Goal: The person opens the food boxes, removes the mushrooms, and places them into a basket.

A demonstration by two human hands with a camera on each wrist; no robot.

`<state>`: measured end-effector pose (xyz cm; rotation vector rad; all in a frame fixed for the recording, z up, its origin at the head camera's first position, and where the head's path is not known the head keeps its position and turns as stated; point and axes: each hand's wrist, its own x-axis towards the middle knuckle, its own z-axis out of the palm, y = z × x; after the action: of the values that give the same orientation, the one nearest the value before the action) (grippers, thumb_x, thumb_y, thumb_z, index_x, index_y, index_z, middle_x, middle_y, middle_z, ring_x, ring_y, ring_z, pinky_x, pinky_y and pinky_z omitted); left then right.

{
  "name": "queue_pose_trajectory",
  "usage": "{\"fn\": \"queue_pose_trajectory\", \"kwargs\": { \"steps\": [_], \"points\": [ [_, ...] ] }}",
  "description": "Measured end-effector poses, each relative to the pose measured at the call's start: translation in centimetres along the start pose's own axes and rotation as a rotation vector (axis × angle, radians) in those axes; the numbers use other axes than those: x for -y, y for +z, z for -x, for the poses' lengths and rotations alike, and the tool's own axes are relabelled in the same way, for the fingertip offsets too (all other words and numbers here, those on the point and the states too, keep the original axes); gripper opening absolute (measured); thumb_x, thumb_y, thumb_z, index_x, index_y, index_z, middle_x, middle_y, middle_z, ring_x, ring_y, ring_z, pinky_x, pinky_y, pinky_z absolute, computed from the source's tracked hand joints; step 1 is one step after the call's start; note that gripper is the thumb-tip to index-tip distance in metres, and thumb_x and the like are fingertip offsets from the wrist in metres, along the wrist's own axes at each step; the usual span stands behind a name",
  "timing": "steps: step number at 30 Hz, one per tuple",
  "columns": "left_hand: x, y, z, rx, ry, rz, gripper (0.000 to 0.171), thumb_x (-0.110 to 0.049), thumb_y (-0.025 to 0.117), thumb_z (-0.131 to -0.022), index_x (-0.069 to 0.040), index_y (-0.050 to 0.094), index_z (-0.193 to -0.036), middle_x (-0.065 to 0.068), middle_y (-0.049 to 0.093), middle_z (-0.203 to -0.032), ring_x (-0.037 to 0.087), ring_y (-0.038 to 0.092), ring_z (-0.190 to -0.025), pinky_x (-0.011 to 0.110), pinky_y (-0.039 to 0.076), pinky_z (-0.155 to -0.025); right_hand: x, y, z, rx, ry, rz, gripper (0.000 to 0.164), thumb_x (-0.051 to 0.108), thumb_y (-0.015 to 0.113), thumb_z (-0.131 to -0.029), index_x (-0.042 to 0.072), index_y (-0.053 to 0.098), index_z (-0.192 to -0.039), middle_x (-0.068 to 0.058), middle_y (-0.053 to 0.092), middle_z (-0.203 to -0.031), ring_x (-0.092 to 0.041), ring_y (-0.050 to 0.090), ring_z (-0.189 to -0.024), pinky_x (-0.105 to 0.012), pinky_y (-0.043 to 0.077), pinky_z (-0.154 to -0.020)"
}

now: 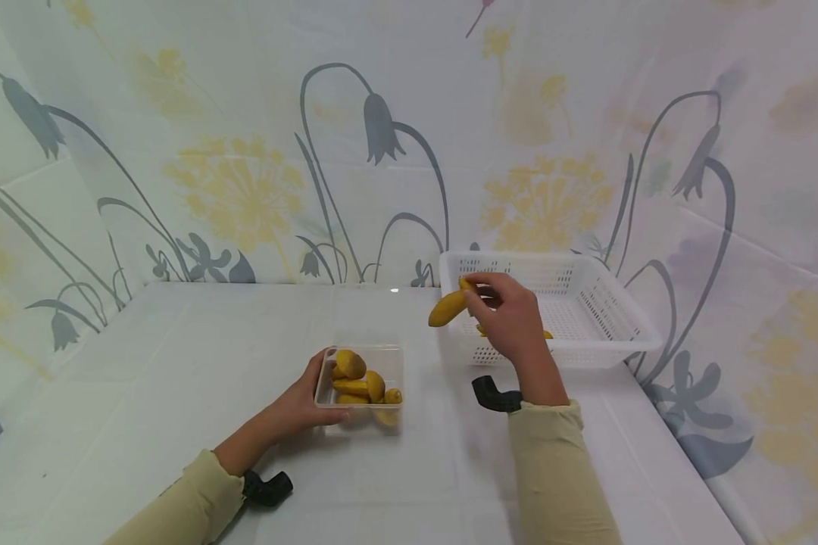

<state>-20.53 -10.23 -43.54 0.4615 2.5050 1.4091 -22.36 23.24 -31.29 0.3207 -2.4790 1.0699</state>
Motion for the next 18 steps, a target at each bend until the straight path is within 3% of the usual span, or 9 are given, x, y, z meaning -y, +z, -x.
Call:
{"fn": "queue_pose_trajectory", "kwargs": {
  "steps": [18],
  "points": [
    [-0.1,0.0,0.1,0.004,-0.006,0.022,0.118,-0.049,0.083,-0.071,-0.022,0.006,-0.156,0.013,0.023,-0.159,0.033,0.022,-0.148,0.051,0.024,-0.118,-2.8,-2.0,-0.2,-0.012,0.195,-0.003,0.045,0.044,0.05,-0.099,0.016,0.057,-0.134,-0.015,0.056,-0.136,-0.036,0.059,-0.121,-0.052,0.05,-0.096]
  ]
}}
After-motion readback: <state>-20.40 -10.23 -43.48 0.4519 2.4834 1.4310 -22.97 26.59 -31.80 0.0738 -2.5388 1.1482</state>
